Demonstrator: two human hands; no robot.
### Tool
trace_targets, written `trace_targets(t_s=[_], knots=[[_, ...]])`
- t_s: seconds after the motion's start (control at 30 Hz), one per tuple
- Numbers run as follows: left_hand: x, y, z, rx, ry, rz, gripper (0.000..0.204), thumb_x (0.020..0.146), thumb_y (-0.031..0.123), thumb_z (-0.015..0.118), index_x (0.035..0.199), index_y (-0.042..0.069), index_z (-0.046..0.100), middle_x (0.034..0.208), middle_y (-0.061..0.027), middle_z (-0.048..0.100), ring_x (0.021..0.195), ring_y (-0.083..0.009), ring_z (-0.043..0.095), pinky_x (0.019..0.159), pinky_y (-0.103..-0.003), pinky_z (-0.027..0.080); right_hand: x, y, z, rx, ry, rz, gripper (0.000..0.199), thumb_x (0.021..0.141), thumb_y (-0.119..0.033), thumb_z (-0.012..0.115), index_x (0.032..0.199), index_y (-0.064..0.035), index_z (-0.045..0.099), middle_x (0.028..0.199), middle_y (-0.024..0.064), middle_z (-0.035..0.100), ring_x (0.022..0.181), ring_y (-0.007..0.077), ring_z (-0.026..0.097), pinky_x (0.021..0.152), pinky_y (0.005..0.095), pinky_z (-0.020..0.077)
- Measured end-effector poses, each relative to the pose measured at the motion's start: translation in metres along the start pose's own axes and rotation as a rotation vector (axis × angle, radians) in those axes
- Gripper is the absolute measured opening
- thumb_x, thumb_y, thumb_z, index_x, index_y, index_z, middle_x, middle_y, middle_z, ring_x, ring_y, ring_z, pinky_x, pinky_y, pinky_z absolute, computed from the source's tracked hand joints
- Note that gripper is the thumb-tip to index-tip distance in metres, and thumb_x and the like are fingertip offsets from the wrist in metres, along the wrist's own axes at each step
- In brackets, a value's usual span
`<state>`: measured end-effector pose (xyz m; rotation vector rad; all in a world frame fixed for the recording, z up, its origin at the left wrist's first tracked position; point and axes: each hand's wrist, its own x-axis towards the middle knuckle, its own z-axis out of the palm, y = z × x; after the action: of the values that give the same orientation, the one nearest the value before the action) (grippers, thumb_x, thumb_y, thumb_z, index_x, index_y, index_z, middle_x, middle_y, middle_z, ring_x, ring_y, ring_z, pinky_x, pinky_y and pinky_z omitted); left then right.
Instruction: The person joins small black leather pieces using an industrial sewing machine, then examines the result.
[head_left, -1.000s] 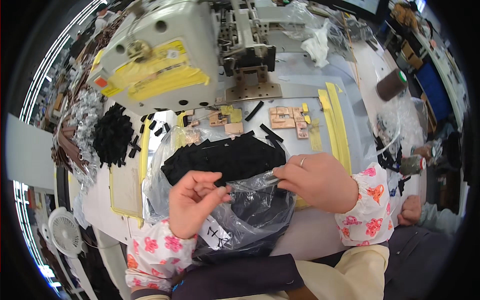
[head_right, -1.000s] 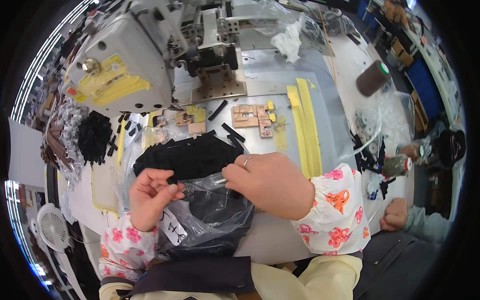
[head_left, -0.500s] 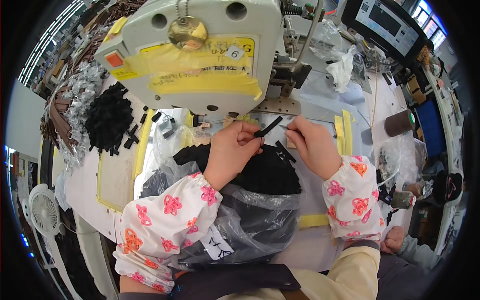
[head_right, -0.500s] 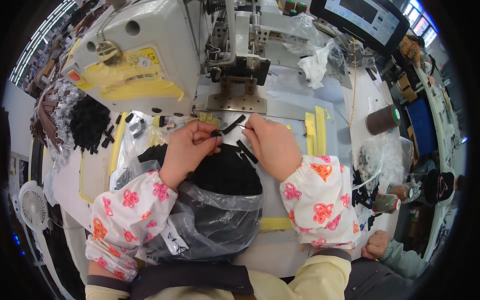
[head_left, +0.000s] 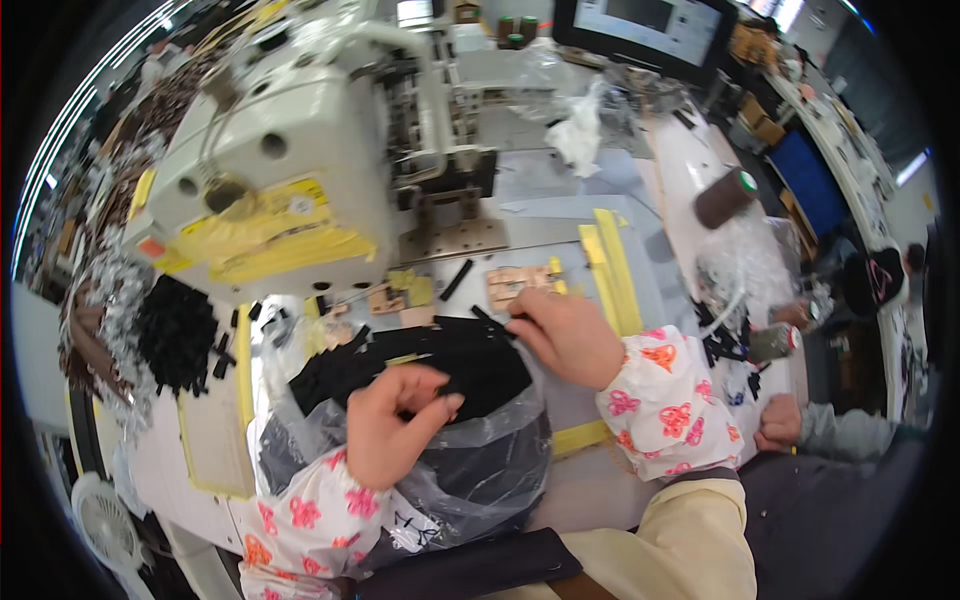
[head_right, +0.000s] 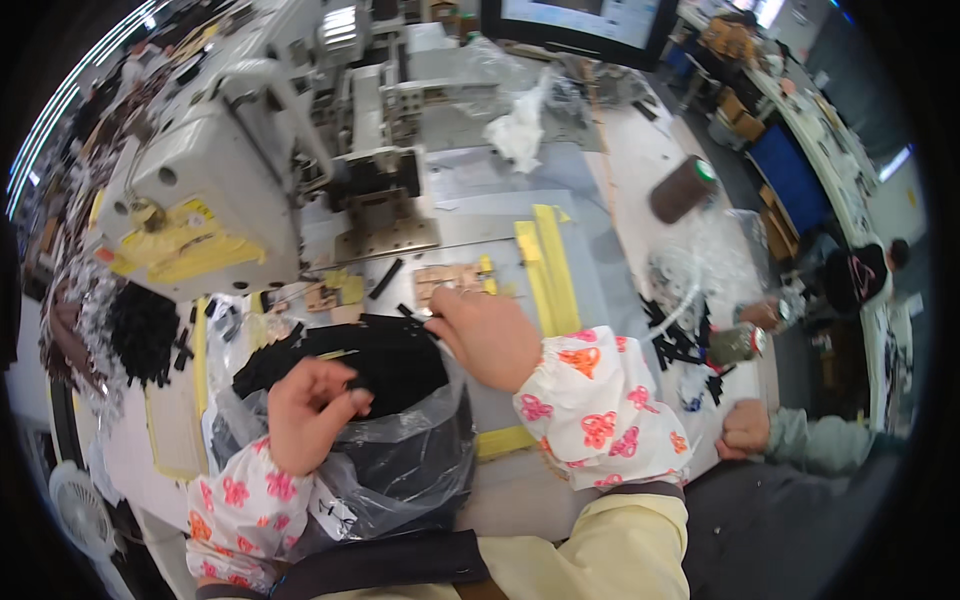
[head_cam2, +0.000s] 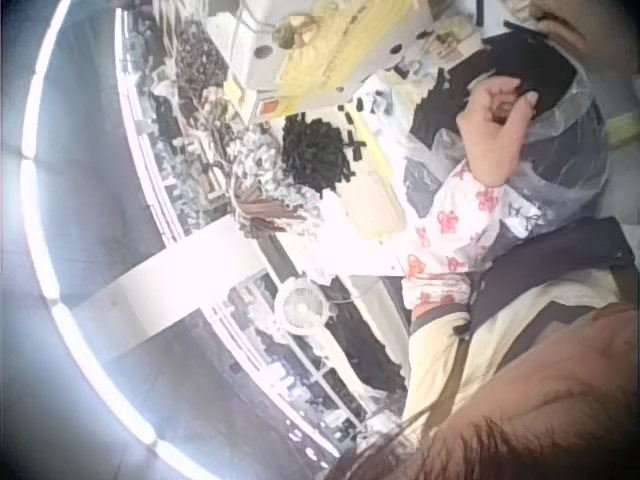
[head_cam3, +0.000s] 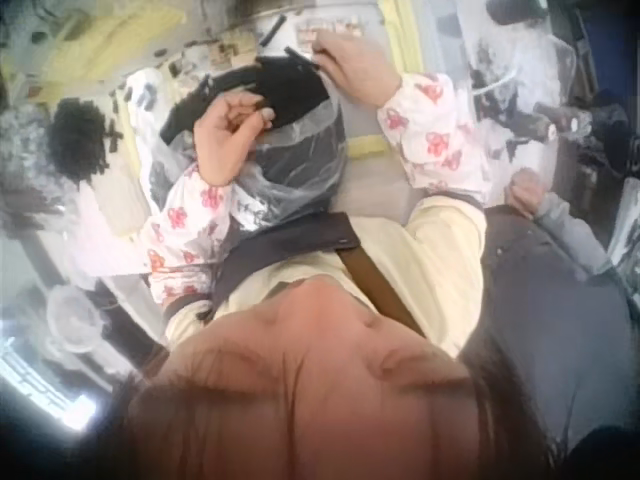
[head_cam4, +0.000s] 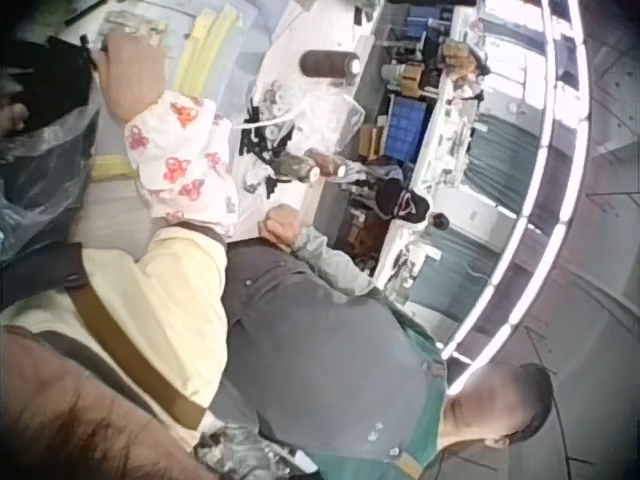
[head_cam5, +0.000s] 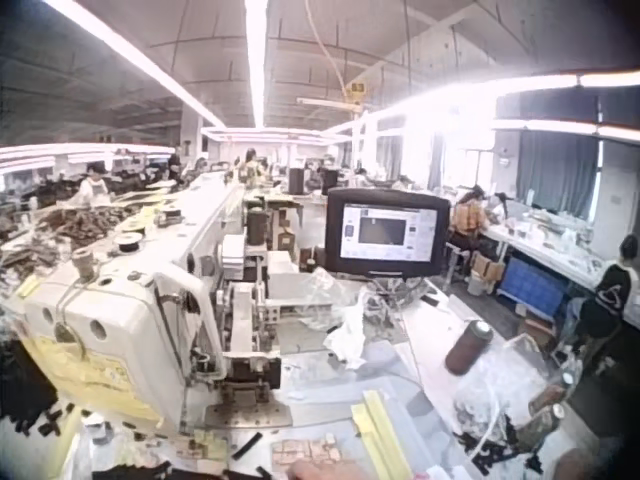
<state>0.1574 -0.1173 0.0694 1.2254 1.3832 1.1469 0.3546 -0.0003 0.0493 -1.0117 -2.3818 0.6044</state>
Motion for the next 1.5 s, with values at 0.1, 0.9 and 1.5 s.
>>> trace_targets(t_s=[0.1, 0.9, 1.5], knots=[[-0.024, -0.009, -0.003, 0.171, -0.069, 0.126, 0.019, 0.073, -0.006, 0.063, 0.088, -0.002, 0.051, 0.069, -0.0060, 0.061, 0.060, -0.0086, 0.058, 0.055, -0.019, 0.045, -0.023, -0.004, -0.006, -0.021, -0.055, 0.094, 0.020, 0.080, -0.022, 0.058, 0.089, -0.0065, 0.050, 0.073, 0.0138, 0.059, 0.071, 0.0332, 0.057, 0.060, 0.0424, 0.0433], [-0.007, 0.076, 0.080, 0.330, -0.345, 0.665, 0.019, 0.071, -0.001, 0.065, 0.089, 0.000, 0.058, 0.070, -0.0104, 0.061, 0.058, -0.0155, 0.059, 0.055, -0.024, 0.046, -0.105, 0.013, -0.005, -0.337, 0.458, 0.281, 0.018, 0.076, -0.019, 0.062, 0.086, -0.0057, 0.057, 0.085, 0.0090, 0.056, 0.083, 0.0281, 0.054, 0.071, 0.0375, 0.0414], [0.016, -0.022, 0.085, -0.055, -0.415, 0.274, 0.014, 0.086, 0.003, 0.052, 0.099, -0.002, 0.050, 0.079, -0.0049, 0.060, 0.067, -0.0068, 0.055, 0.058, -0.019, 0.045, -0.099, -0.036, 0.017, 0.480, 0.591, 0.187, 0.016, 0.079, -0.012, 0.060, 0.090, 0.0006, 0.057, 0.073, 0.0117, 0.060, 0.064, 0.0201, 0.060, 0.058, 0.0281, 0.0460]])
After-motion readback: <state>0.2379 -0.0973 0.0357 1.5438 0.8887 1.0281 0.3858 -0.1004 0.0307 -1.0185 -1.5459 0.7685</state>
